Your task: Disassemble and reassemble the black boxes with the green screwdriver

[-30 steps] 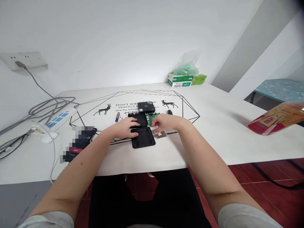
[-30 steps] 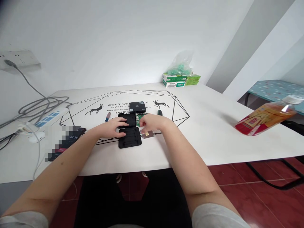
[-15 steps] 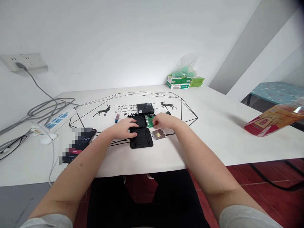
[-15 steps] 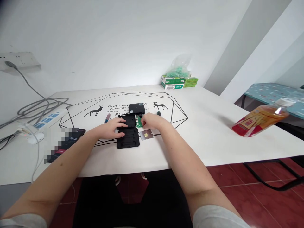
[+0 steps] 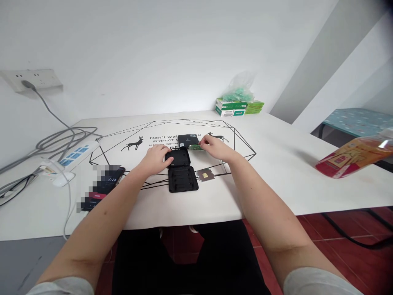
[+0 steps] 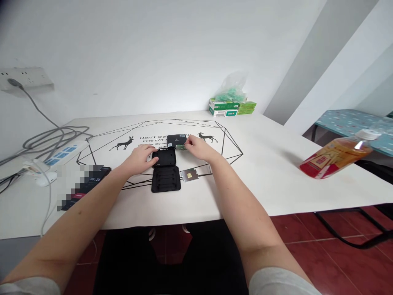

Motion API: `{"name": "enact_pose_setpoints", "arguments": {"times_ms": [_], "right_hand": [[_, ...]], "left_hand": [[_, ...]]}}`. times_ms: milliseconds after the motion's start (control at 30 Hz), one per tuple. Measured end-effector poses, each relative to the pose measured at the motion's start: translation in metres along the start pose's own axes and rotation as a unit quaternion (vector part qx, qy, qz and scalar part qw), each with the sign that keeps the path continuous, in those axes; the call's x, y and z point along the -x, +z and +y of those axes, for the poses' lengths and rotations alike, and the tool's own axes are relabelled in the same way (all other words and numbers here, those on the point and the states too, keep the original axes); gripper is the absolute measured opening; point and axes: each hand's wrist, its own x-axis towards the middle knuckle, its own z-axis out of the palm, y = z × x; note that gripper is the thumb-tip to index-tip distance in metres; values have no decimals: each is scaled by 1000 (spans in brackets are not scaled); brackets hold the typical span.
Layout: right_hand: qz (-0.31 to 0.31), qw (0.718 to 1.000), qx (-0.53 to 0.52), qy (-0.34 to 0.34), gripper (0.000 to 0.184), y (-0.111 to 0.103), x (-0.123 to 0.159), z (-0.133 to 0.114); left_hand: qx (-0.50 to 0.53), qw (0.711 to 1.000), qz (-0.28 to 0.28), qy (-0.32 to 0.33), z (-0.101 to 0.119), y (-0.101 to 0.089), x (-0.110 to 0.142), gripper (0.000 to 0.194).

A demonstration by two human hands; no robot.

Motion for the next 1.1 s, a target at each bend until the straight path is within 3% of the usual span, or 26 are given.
{"name": "enact_pose_setpoints", "arguments": {"times_ms": [133,233,433,533,633,767,867,1000,1100], "right_hand": [[64,990,-103,67,11,1,-2,-1],[60,969,-219,95,17,2,1,-6],[-34,941,-336,-2,24,23,9,-19],[-65,957,-275,-71,20,37,10,-19],[-73,972,-178,-135,14,49,9,-16],[-88,974,-94,-185,7,63,10,-14],[-85,973,-42,-210,5,71,9,-13],[-80,971,-15,-224,6,79,5,-7],[-86,971,8,-221,5,82,3,-5]], "left_hand": [[-6,999,32,-22,-1,0,-1,40],[12,998,44,-32,0,0,-2,38],[133,987,56,-69,7,-5,1,52],[207,975,53,-59,11,-9,3,67],[224,972,45,-57,13,-10,3,60],[155,985,24,-78,10,-12,1,48],[93,994,9,-58,8,-14,0,48],[66,997,2,-28,8,-15,1,45],[58,997,-12,-43,11,-16,2,43]]}}
